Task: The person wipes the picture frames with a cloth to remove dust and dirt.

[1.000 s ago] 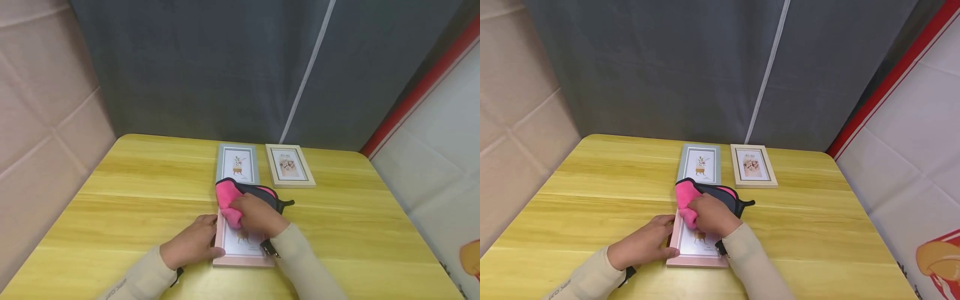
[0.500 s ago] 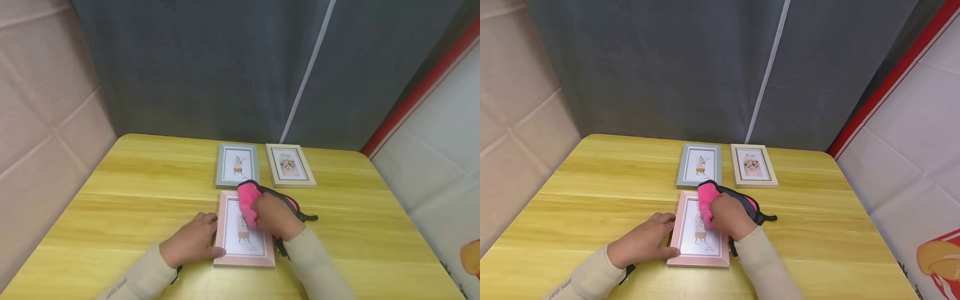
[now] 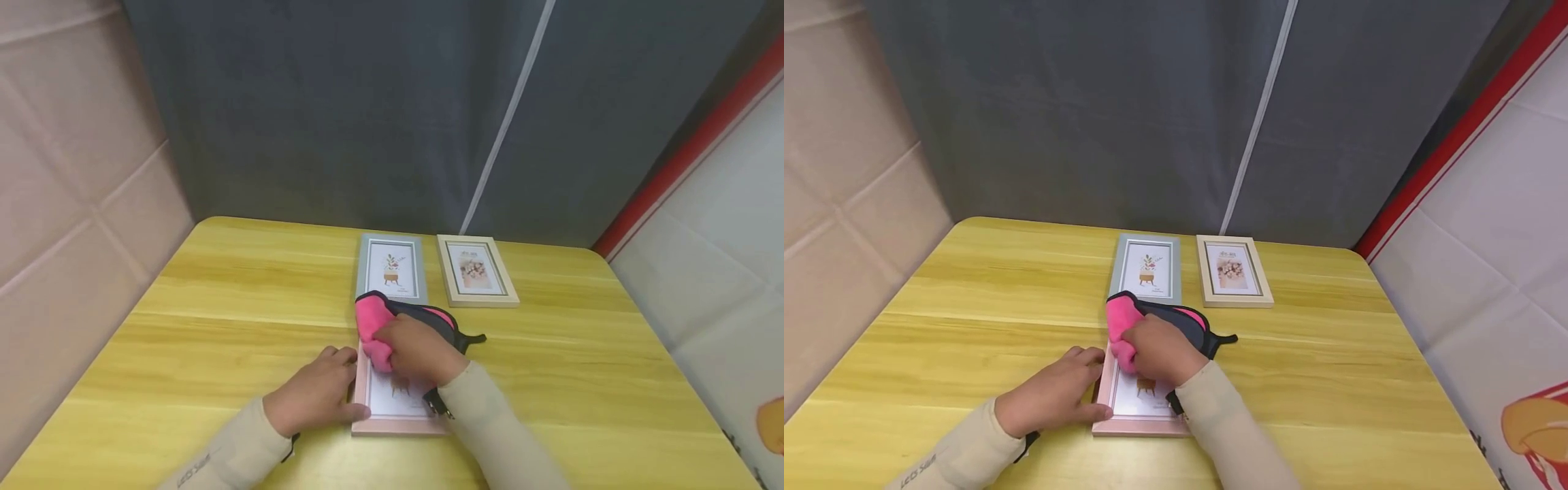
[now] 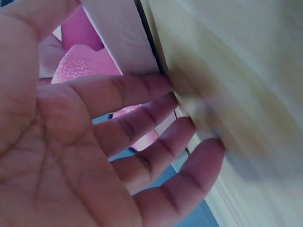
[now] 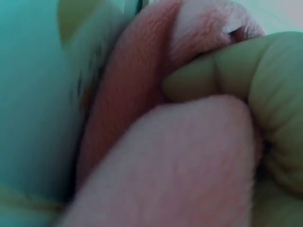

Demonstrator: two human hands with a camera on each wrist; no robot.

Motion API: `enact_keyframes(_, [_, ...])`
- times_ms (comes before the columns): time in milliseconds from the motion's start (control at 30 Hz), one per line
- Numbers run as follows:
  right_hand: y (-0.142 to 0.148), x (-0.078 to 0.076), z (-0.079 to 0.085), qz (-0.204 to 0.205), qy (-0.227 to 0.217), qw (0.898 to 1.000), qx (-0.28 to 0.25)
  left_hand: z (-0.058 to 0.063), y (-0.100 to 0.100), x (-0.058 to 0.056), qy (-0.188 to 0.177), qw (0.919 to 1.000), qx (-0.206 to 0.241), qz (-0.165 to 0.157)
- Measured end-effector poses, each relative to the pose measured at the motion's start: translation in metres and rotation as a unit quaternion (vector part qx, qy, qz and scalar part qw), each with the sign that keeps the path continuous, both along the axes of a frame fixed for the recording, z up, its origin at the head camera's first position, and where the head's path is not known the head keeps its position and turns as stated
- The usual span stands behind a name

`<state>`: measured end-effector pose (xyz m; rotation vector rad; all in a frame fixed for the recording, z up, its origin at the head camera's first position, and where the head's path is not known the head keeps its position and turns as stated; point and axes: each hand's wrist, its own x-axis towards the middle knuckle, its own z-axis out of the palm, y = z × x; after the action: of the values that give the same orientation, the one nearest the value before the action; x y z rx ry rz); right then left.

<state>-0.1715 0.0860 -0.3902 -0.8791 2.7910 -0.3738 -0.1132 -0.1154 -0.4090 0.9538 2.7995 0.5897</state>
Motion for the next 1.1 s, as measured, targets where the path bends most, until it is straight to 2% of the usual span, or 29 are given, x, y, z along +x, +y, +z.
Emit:
enact_keyframes(100, [-0.003,0.002,-0.001,0.001,-0.018,1.000,-0.014,0.002,-0.001,0.000,-0.001,1.0000,-0.009,-0.002])
enact_keyframes(233, [0.006,0.004,0.002,-0.001,-0.013,0.999,-0.042,0.001,0.000,-0.001,-0.002,1.0000,-0.007,-0.003])
enact_keyframes(300, [0.012,0.006,0.006,0.000,0.015,0.998,-0.057,0.000,0.000,-0.001,-0.004,1.0000,-0.002,-0.001])
enact_keyframes(433, [0.021,0.007,0.012,-0.035,0.103,0.991,-0.072,0.000,-0.001,-0.001,-0.014,0.9999,0.005,0.002])
enact_keyframes(533, [0.020,0.005,0.010,-0.066,0.122,0.988,-0.069,0.001,-0.004,0.000,-0.024,0.9997,0.003,-0.006])
enact_keyframes(733, [0.006,0.004,-0.002,-0.067,0.027,0.997,-0.002,0.003,-0.005,0.001,-0.042,0.9989,-0.010,-0.021])
enact_keyframes(833, [-0.002,0.007,-0.002,-0.060,-0.016,0.998,0.002,0.004,-0.006,0.001,-0.047,0.9986,-0.022,-0.015])
enact_keyframes(967, [-0.007,0.013,-0.003,-0.035,-0.042,0.999,0.001,0.004,-0.006,0.001,-0.044,0.9983,-0.036,-0.014])
enact_keyframes(1100, [-0.008,0.023,-0.003,-0.012,-0.055,0.998,0.008,0.004,-0.007,0.001,-0.046,0.9983,-0.032,-0.016])
